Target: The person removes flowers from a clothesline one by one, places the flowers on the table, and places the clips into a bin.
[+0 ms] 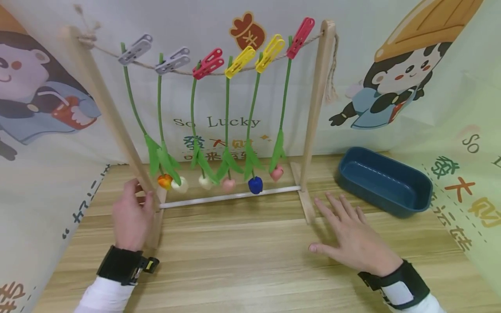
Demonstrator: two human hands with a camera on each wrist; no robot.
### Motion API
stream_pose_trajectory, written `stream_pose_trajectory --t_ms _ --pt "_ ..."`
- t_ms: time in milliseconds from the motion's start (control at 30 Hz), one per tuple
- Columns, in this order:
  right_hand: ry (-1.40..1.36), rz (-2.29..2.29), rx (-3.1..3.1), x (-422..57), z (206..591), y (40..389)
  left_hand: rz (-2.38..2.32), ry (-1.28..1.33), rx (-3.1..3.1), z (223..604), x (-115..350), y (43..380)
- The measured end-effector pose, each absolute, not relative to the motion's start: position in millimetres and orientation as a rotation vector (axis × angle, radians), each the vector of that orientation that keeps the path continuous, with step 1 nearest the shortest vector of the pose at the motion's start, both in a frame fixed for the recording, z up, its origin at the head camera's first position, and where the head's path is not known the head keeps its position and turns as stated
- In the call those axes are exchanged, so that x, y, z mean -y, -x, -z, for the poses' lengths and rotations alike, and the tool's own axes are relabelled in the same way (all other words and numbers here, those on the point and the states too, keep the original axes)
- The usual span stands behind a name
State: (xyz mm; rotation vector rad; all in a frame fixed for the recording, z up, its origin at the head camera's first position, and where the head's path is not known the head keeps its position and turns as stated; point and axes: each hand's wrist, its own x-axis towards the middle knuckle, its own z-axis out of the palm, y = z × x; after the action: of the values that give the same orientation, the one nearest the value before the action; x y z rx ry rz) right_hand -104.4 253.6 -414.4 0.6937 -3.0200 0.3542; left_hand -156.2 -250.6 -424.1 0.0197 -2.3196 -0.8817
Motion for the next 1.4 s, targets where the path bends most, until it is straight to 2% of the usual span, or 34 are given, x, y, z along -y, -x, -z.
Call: stream_pose_trajectory --t_ms 1400 --pt "-0.761 -0.319 2.973 -244.6 416.4 95.5 0.963 0.098 2.322 426.9 191.6 160.8"
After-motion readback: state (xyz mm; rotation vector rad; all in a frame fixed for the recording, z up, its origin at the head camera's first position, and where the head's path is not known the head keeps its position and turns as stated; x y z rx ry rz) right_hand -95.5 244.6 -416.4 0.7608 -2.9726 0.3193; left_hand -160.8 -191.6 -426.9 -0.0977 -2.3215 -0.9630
